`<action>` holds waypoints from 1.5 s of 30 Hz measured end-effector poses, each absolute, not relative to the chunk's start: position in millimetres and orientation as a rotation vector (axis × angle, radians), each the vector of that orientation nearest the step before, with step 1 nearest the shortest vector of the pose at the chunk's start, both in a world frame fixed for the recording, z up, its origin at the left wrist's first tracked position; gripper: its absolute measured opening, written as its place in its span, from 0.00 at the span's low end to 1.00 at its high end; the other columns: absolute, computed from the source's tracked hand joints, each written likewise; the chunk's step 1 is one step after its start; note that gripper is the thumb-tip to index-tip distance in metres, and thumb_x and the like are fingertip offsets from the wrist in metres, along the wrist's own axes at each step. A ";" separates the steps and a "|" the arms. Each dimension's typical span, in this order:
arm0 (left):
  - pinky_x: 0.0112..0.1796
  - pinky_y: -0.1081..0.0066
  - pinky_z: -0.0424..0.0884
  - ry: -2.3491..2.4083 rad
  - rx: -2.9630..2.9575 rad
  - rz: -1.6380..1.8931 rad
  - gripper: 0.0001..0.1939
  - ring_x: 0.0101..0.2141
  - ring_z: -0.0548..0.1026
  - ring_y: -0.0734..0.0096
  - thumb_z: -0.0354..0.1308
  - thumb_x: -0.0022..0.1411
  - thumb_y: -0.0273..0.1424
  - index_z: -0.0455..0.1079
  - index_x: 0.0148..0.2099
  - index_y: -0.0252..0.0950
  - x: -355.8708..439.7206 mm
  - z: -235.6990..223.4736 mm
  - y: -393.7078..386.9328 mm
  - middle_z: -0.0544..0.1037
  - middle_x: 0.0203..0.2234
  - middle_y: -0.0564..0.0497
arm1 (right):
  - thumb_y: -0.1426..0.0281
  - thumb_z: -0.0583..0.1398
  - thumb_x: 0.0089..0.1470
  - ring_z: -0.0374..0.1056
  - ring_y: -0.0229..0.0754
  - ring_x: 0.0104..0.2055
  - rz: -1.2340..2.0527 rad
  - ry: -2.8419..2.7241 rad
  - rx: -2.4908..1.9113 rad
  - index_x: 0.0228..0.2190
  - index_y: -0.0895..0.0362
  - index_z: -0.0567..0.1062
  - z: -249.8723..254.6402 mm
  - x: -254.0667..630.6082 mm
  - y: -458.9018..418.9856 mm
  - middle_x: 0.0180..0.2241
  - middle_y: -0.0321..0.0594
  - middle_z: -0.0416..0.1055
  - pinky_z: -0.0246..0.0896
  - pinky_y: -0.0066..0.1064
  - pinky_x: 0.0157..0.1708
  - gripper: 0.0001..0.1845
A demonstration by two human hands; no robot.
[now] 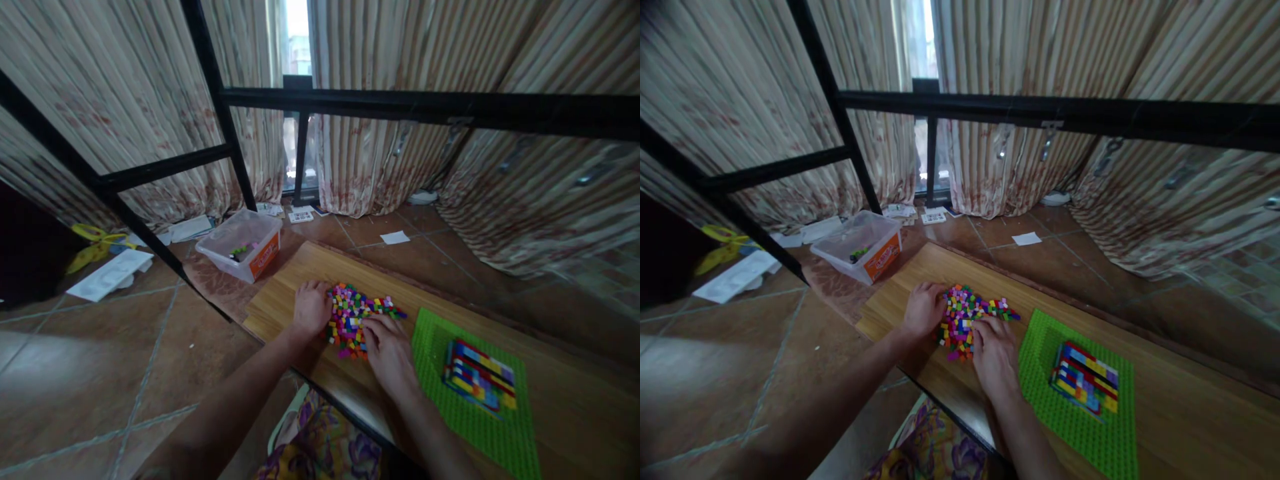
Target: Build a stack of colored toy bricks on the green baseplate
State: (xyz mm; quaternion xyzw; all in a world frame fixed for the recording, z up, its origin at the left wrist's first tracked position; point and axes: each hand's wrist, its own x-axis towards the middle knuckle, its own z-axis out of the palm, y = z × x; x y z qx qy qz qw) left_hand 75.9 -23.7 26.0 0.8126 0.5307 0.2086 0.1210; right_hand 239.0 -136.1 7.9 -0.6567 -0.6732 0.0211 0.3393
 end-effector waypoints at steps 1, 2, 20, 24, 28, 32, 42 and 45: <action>0.49 0.60 0.66 1.541 2.378 0.571 0.12 0.45 0.72 0.61 0.52 0.61 0.28 0.73 0.45 0.36 76.1 25.7 -19.7 0.77 0.41 0.45 | 0.71 0.53 0.60 0.68 0.46 0.43 0.065 -1.718 -1.709 0.38 0.55 0.78 9.5 238.4 -141.8 0.40 0.43 0.75 0.63 0.40 0.45 0.13; 0.49 0.60 0.66 1.536 2.376 0.557 0.11 0.44 0.72 0.61 0.52 0.61 0.27 0.73 0.43 0.36 75.4 25.4 -18.1 0.77 0.40 0.45 | 0.70 0.54 0.60 0.68 0.46 0.44 0.074 -1.680 -1.712 0.38 0.55 0.78 11.9 237.6 -148.1 0.41 0.43 0.75 0.64 0.40 0.46 0.13; 0.43 0.69 0.71 0.621 1.141 0.696 0.16 0.35 0.76 0.71 0.67 0.54 0.38 0.74 0.42 0.34 103.8 53.1 -132.3 0.78 0.35 0.50 | 0.59 0.61 0.55 0.73 0.44 0.42 0.637 -0.762 -1.479 0.42 0.53 0.79 43.1 223.3 -229.1 0.40 0.42 0.78 0.68 0.38 0.44 0.16; 0.45 0.69 0.71 0.539 1.321 0.682 0.15 0.38 0.75 0.71 0.64 0.57 0.34 0.71 0.46 0.36 105.3 65.6 -141.3 0.77 0.36 0.50 | 0.60 0.64 0.51 0.72 0.42 0.39 0.629 -0.829 -1.453 0.41 0.53 0.79 54.2 222.3 -232.5 0.38 0.41 0.77 0.68 0.35 0.41 0.15; 0.44 0.69 0.71 0.547 1.453 0.610 0.12 0.39 0.75 0.71 0.61 0.60 0.31 0.67 0.46 0.36 108.0 75.1 -152.5 0.76 0.36 0.50 | 0.61 0.67 0.48 0.72 0.42 0.36 0.702 -0.699 -1.379 0.34 0.53 0.81 56.0 219.8 -240.6 0.34 0.39 0.78 0.68 0.34 0.38 0.12; 0.41 0.69 0.73 0.513 1.456 0.509 0.08 0.35 0.76 0.72 0.58 0.61 0.30 0.66 0.42 0.36 113.2 71.7 -164.9 0.75 0.34 0.51 | 0.57 0.68 0.45 0.69 0.39 0.27 0.829 -0.457 -1.301 0.32 0.54 0.81 48.1 222.1 -255.7 0.27 0.37 0.77 0.67 0.32 0.30 0.15; 0.47 0.66 0.70 0.805 2.130 0.663 0.08 0.41 0.76 0.68 0.52 0.63 0.27 0.71 0.42 0.38 130.3 49.4 -123.3 0.78 0.38 0.50 | 0.54 0.59 0.53 0.71 0.48 0.35 0.059 -0.775 -2.060 0.36 0.58 0.80 25.3 336.5 -295.7 0.34 0.47 0.76 0.65 0.40 0.38 0.21; 0.47 0.65 0.70 0.849 2.380 0.600 0.11 0.43 0.76 0.66 0.50 0.63 0.24 0.72 0.43 0.37 141.3 50.0 -104.9 0.78 0.41 0.48 | 0.56 0.54 0.58 0.70 0.47 0.35 -0.053 -0.967 -2.131 0.38 0.59 0.78 23.6 344.6 -287.3 0.35 0.48 0.75 0.65 0.38 0.37 0.22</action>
